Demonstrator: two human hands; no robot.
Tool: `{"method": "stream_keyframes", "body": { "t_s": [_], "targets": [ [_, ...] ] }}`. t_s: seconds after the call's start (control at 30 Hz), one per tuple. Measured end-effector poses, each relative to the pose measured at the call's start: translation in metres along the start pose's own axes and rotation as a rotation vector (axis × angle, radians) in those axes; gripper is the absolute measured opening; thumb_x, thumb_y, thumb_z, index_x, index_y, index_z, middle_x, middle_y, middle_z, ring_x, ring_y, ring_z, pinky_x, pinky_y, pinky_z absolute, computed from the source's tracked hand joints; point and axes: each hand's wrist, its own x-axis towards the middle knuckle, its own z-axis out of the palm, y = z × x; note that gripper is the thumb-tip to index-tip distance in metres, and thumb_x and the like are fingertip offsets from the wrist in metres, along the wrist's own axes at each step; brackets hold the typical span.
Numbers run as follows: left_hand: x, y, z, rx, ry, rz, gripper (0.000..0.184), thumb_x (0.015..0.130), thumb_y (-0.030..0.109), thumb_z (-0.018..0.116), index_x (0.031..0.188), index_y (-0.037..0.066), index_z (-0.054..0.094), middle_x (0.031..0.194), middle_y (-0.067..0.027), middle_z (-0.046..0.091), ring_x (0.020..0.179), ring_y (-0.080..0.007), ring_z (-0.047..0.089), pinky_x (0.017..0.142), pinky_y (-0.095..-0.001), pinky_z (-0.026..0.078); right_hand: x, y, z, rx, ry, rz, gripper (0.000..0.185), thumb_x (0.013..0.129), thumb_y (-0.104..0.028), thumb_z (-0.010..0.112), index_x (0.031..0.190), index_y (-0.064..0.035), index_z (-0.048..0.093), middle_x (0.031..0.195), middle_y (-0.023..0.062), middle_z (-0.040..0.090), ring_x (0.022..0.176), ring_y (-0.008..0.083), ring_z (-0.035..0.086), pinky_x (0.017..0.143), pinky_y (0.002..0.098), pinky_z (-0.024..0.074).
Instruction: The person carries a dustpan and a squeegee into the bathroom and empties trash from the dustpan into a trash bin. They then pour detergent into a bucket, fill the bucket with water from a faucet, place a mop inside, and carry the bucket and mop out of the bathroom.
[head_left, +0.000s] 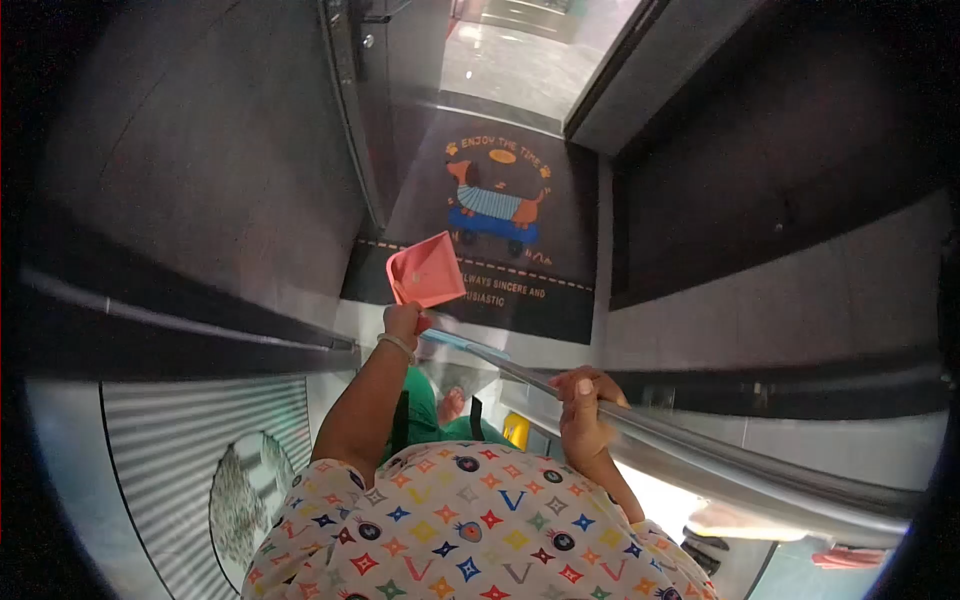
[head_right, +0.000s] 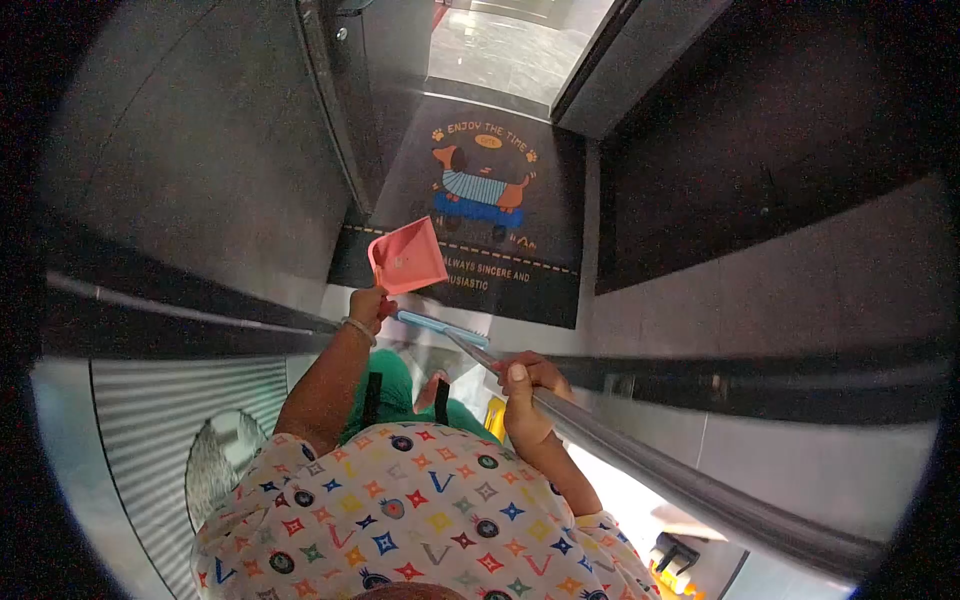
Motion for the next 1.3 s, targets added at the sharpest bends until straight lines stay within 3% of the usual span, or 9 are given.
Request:
{"method": "stream_keyframes", "body": {
  "t_s": [0.13, 0.2, 0.3, 0.43, 0.6, 0.73, 1.0, 1.07, 1.3],
  "targets": [
    [-0.001, 0.016, -0.003, 0.136, -0.059, 0.106, 0.008, 0.069, 0.002, 0.053, 0.075, -0.003, 0.052, 0.061, -0.0086, 0.053, 0.046, -0.0183, 0.054, 0.044, -0.0296, 0.048, 0.001, 0.001, 0.0, -0.019, 0.056, -0.003, 0.025, 0.085, -0.012, 0.052, 0.062, -0.004, 0.045, 0.06, 0.0095, 0.049, 0.056, 0.0157, 0.047, 0.061, 0.037, 0.05],
    [-0.007, 0.021, -0.008, 0.026, -0.023, 0.068, 0.007, 0.069, 0.001, 0.052, 0.074, -0.003, 0.053, 0.06, -0.0086, 0.052, 0.045, -0.0183, 0.054, 0.045, -0.0303, 0.048, -0.001, 0.004, 0.002, 0.045, 0.096, -0.056, 0.027, 0.085, -0.01, 0.051, 0.06, -0.0043, 0.043, 0.056, 0.0083, 0.046, 0.052, 0.0146, 0.044, 0.059, 0.0368, 0.0489],
    [-0.002, 0.016, -0.021, -0.017, 0.018, 0.05, 0.005, 0.071, 0.0, 0.052, 0.072, -0.004, 0.052, 0.057, -0.0077, 0.05, 0.044, -0.0175, 0.052, 0.045, -0.0306, 0.047, -0.003, 0.008, -0.015, 0.17, 0.169, -0.011, 0.025, 0.083, -0.004, 0.052, 0.06, -0.0033, 0.043, 0.062, 0.0087, 0.049, 0.059, 0.0165, 0.05, 0.06, 0.034, 0.0475],
    [-0.016, 0.018, -0.003, 0.001, 0.028, 0.005, 0.005, 0.072, 0.0, 0.053, 0.069, -0.003, 0.05, 0.056, -0.0074, 0.05, 0.043, -0.0165, 0.05, 0.042, -0.0294, 0.046, 0.004, 0.001, -0.038, 0.176, 0.349, -0.015, 0.026, 0.082, -0.005, 0.052, 0.059, -0.0053, 0.041, 0.059, 0.0068, 0.046, 0.055, 0.0156, 0.046, 0.061, 0.0382, 0.0485],
    [-0.026, 0.03, -0.009, -0.063, 0.035, -0.021, 0.004, 0.073, 0.0, 0.053, 0.071, -0.002, 0.051, 0.057, -0.0074, 0.052, 0.044, -0.0163, 0.052, 0.039, -0.0276, 0.044, 0.013, -0.008, -0.059, 0.121, 0.305, -0.192, 0.023, 0.077, -0.005, 0.051, 0.057, -0.0049, 0.039, 0.053, 0.0055, 0.04, 0.05, 0.0157, 0.041, 0.058, 0.0379, 0.0478],
    [-0.043, 0.034, 0.008, -0.014, 0.061, -0.029, 0.005, 0.074, -0.001, 0.05, 0.069, -0.002, 0.048, 0.051, -0.0068, 0.047, 0.041, -0.0178, 0.051, 0.042, -0.0284, 0.049, 0.008, -0.025, -0.08, 0.076, 0.41, -0.235, 0.028, 0.08, -0.007, 0.048, 0.055, -0.0056, 0.038, 0.053, 0.0043, 0.038, 0.05, 0.015, 0.04, 0.058, 0.0353, 0.0467],
    [-0.034, 0.001, -0.027, -0.01, 0.034, -0.128, 0.004, 0.075, -0.001, 0.051, 0.072, -0.003, 0.049, 0.061, -0.01, 0.051, 0.047, -0.0185, 0.054, 0.041, -0.0279, 0.048, 0.011, -0.026, -0.086, -0.07, 0.309, -0.147, 0.032, 0.085, -0.009, 0.044, 0.053, -0.0075, 0.04, 0.051, 0.0025, 0.039, 0.05, 0.0118, 0.04, 0.061, 0.0304, 0.0464],
    [-0.026, 0.005, -0.018, 0.023, 0.017, -0.092, 0.005, 0.075, -0.001, 0.05, 0.071, -0.003, 0.048, 0.063, -0.01, 0.051, 0.048, -0.0193, 0.054, 0.042, -0.0279, 0.047, 0.021, -0.026, -0.08, -0.058, 0.377, -0.152, 0.03, 0.082, -0.006, 0.044, 0.052, -0.0065, 0.04, 0.051, 0.0031, 0.039, 0.05, 0.0125, 0.041, 0.059, 0.0307, 0.0468],
    [-0.045, 0.022, -0.011, 0.102, 0.042, -0.103, 0.008, 0.074, 0.003, 0.054, 0.068, 0.001, 0.05, 0.054, -0.0056, 0.048, 0.044, -0.0166, 0.052, 0.04, -0.0257, 0.042, 0.033, -0.021, -0.057, -0.121, 0.264, -0.146, 0.033, 0.082, -0.006, 0.045, 0.05, -0.0054, 0.04, 0.051, 0.004, 0.041, 0.05, 0.0118, 0.042, 0.059, 0.0305, 0.0472]
  ]
}}
